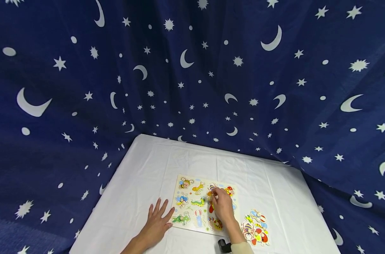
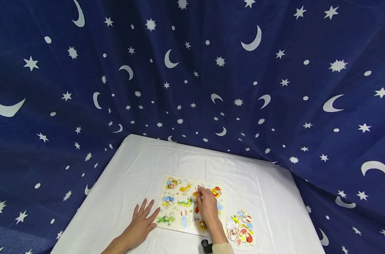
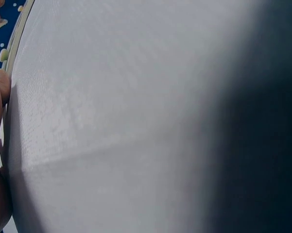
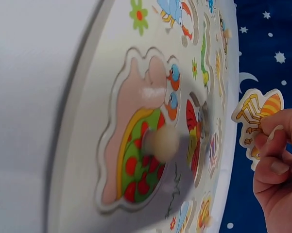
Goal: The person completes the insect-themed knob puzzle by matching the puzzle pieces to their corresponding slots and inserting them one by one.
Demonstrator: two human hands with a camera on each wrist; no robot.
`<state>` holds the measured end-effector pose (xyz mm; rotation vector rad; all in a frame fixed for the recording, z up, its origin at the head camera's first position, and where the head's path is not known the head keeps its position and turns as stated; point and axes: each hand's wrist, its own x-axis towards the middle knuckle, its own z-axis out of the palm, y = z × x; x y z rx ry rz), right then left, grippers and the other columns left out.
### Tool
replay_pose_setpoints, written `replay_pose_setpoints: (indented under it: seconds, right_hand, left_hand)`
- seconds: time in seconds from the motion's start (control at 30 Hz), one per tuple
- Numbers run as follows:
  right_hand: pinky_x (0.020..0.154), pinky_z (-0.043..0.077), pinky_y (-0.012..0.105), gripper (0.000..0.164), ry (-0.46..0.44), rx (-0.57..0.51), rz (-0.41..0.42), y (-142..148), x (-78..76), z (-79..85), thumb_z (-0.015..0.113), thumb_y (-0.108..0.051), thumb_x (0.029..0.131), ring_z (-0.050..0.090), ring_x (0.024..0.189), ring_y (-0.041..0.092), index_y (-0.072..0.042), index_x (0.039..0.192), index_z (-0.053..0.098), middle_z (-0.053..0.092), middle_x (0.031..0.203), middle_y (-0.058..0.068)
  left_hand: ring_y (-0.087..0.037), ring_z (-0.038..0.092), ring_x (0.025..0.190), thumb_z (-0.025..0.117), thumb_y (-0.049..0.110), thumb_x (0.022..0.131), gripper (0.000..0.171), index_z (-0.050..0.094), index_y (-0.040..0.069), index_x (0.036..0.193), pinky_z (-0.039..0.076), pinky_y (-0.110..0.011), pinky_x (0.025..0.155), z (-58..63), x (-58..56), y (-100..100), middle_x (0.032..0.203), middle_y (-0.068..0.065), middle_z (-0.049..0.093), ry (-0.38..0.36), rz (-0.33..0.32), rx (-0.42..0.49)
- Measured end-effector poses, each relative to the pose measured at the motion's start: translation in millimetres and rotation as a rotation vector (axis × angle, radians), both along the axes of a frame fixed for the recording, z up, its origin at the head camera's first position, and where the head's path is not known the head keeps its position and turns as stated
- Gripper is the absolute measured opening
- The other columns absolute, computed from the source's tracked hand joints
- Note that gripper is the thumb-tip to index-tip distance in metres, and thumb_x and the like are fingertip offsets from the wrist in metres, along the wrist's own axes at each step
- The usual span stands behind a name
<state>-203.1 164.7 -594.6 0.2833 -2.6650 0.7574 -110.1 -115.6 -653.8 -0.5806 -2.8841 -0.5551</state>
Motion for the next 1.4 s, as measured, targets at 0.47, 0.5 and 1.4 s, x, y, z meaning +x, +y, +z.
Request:
replay_pose_setpoints:
  seconds: [0.47, 0.5, 1.4]
  right_hand:
    - [0.064, 0.050, 0.028, 0.015, -0.047, 0.011, 0.046, -19, -11.8, -1.5, 0.070, -0.004, 0.078, 0.060, 0.075, 0.010, -0.016, 0.086, 0.065, 0.062, 0.083, -0.005]
    - [0.063, 0.049, 0.027, 0.015, -0.046, 0.008, 0.048, -20, -13.0, -2.3, 0.070, -0.005, 0.078, 0.059, 0.074, 0.010, -0.016, 0.086, 0.065, 0.061, 0.082, -0.005]
    - [0.060, 0.047, 0.025, 0.010, -0.069, 0.037, 0.085, -50, -31.5, -15.4, 0.068, -0.007, 0.082, 0.057, 0.070, 0.010, -0.014, 0.088, 0.066, 0.059, 0.080, -0.003]
  left_hand:
    - [-0.044, 0.010, 0.139, 0.052, 0.042, 0.090, 0.051, 0.047, 0.021, 0.136, 0.013, -0.065, 0.102, -1.5, -1.5, 0, 0.151, -0.016, 0.024, 0.001, 0.008, -0.015]
    - [-0.044, 0.010, 0.139, 0.052, 0.042, 0.090, 0.051, 0.046, 0.021, 0.136, 0.013, -0.065, 0.102, -1.6, -1.6, 0, 0.151, -0.016, 0.024, -0.004, 0.006, -0.013]
    - [-0.046, 0.013, 0.138, 0.056, 0.041, 0.087, 0.053, 0.048, 0.021, 0.135, 0.014, -0.065, 0.102, -0.6, -2.8, 1, 0.150, -0.017, 0.026, -0.009, 0.010, -0.006]
